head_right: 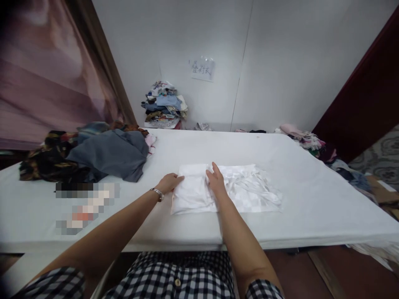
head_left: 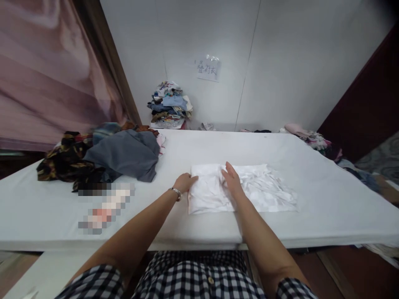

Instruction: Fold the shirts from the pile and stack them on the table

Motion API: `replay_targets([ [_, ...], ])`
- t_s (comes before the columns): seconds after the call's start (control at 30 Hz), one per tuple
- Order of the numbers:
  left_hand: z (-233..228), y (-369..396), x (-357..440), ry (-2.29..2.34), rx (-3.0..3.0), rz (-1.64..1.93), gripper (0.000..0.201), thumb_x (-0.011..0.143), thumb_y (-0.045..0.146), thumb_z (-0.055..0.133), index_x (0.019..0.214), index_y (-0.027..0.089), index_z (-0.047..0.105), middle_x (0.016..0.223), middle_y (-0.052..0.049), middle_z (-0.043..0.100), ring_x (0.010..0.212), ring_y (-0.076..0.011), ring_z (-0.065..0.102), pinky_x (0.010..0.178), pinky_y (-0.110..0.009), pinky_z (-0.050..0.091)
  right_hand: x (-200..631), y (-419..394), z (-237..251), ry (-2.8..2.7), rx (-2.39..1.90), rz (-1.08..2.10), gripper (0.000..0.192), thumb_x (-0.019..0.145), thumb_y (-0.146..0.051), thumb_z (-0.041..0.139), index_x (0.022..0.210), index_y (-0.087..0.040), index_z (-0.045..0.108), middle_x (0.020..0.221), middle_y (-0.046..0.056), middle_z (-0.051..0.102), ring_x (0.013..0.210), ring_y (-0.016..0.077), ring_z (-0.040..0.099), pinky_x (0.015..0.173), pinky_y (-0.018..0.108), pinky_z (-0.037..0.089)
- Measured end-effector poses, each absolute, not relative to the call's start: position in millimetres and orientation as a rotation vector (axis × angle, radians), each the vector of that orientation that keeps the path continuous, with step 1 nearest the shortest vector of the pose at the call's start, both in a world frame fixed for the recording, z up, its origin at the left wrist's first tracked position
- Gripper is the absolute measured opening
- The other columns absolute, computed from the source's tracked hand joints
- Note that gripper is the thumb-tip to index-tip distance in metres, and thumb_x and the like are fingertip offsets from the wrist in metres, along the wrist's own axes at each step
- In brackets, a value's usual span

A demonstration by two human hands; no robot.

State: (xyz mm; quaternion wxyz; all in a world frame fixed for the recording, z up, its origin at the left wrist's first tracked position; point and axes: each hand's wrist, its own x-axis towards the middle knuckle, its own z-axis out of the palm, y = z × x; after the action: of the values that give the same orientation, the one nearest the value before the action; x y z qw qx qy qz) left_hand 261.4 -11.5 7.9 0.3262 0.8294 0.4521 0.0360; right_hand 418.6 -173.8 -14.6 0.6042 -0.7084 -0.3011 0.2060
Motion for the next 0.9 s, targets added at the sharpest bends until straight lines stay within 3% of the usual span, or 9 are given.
replay_targets([
  [0.13, 8.5, -19.6, 272.3, 1.167, 2.194, 0.16, 0.037, 0.073, 0.04, 0.061, 0.1, 0.015, 0.062, 0.104, -0.013, 0.07, 0.09, -0.0245, 0.066, 0.071, -0.029, 0.047, 403.4, -174.2, -6.9, -0.709, -1.447, 0.476, 0.071, 0.082, -0.051, 0.054, 0.145, -0.027, 0.032, 0.152, 0.006, 0.032, 0.139, 0.0201, 0.031, 0.112, 0.04, 0.028],
  [0.33, 16.8, -25.2, 271.2, 1.1, 2.23, 0.309, 0.038, 0.076, 0.021, 0.051, 0.113, 0.015, 0.058, 0.115, -0.01, 0.066, 0.103, -0.0215, 0.062, 0.083, -0.026, 0.046, 370.1, -172.4, -10.5, -0.634, -1.494, 0.757, 0.075, 0.073, -0.049, 0.068, 0.14, -0.026, 0.042, 0.147, 0.009, 0.04, 0.136, 0.0239, 0.037, 0.113, 0.041, 0.028],
  [0.67, 24.5, 37.1, 188.5, 1.323, 2.38, 0.337, 0.042, 0.076, 0.024, 0.049, 0.116, 0.015, 0.058, 0.107, -0.013, 0.068, 0.097, -0.0285, 0.063, 0.08, -0.033, 0.047, 313.5, -149.7, -3.6, -0.725, -1.224, 0.967, 0.078, 0.071, -0.051, 0.071, 0.139, -0.03, 0.042, 0.148, 0.006, 0.039, 0.138, 0.0223, 0.033, 0.112, 0.043, 0.029],
  [0.9, 45.3, 26.5, 198.9, 1.252, 2.317, 0.387, 0.038, 0.077, 0.027, 0.052, 0.113, 0.017, 0.059, 0.103, -0.009, 0.069, 0.095, -0.0251, 0.063, 0.08, -0.03, 0.046, 319.6, -141.9, -2.2, -0.543, -1.184, 1.12, 0.071, 0.075, -0.049, 0.069, 0.138, -0.029, 0.043, 0.136, 0.007, 0.053, 0.124, 0.0226, 0.05, 0.105, 0.043, 0.039],
])
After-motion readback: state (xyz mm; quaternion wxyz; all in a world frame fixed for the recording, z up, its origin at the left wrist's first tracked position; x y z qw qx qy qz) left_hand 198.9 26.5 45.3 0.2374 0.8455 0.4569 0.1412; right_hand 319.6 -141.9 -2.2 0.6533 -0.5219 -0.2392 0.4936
